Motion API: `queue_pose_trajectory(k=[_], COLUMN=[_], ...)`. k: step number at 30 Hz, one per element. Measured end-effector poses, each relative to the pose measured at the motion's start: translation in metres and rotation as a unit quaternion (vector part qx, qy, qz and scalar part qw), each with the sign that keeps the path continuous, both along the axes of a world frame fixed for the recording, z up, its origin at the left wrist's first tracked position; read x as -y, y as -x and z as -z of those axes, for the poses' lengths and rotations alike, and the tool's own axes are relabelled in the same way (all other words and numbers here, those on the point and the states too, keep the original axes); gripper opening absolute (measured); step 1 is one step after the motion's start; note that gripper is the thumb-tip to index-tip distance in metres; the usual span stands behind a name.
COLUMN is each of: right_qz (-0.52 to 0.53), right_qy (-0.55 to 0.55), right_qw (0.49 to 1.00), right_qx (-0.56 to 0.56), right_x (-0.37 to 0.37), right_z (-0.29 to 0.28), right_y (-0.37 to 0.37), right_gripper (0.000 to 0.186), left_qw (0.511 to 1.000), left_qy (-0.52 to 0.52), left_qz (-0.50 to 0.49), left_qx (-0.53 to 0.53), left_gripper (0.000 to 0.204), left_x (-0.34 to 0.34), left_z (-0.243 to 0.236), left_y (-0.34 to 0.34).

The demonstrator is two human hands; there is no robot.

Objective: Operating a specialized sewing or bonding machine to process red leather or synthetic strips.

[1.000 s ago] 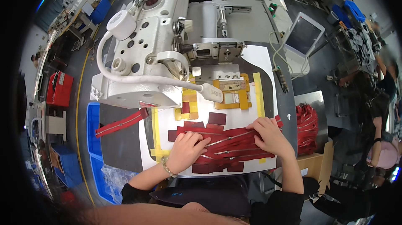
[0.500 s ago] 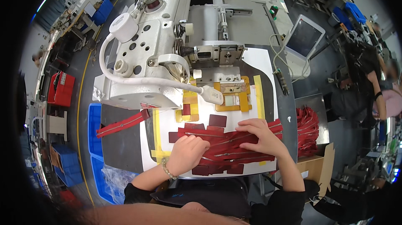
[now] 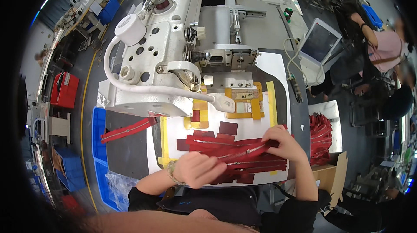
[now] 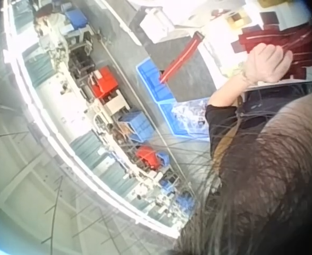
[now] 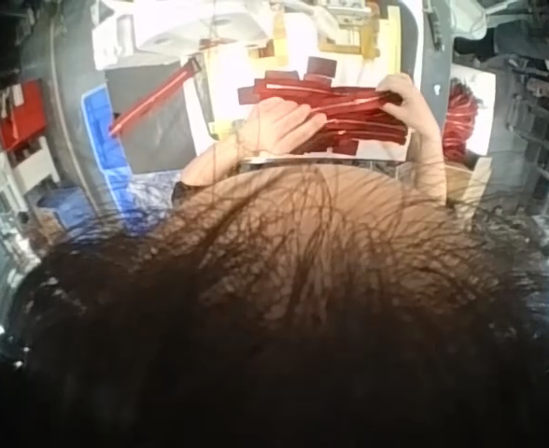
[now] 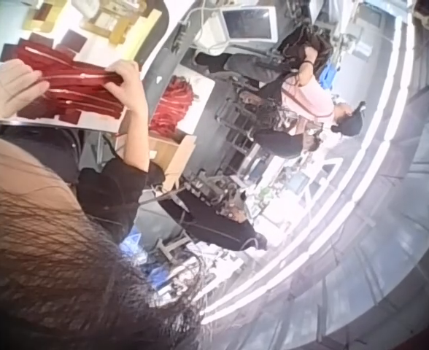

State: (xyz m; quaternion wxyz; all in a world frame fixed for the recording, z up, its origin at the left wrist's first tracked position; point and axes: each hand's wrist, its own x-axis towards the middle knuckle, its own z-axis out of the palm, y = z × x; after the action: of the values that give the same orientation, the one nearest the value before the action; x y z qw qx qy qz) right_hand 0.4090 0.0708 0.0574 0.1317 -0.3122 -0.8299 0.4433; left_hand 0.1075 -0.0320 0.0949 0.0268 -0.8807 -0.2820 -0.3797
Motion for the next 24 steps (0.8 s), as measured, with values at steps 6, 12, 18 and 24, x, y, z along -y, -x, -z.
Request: queue_pose_trajectory(k=[6, 12, 18, 24], right_qz=[0.102, 0.087, 0.101, 0.128], right_qy=[0.021, -0.087, -0.107, -0.122], right_qw=[0.993, 0.992, 0.989, 0.983], right_qx=[-0.048, 0.005, 0.005, -0.046], right_x=[-0.008, -0.037, -0.037, -0.035], right_z=[-0.02, -0.009, 0.001, 0.01], right_y=[0.012, 0.049, 0.044, 0.047], right_gripper=[0.046, 0.04, 0.042, 0.041], left_qw=[0.983, 0.959, 0.938, 0.927], left_qy=[0.038, 0.139, 0.252, 0.256], left_qz=[-0.137, -0.212, -0.202, -0.233], left_qx=[-0.116, -0.125, -0.126, -0.143], left_gripper=[0.035, 0.037, 0.064, 0.075], left_x=[-0.018, -0.017, 0.01, 0.001], left_z=[0.029, 0.041, 0.051, 0.058], left_y=[0.02, 0.005, -0.007, -0.004])
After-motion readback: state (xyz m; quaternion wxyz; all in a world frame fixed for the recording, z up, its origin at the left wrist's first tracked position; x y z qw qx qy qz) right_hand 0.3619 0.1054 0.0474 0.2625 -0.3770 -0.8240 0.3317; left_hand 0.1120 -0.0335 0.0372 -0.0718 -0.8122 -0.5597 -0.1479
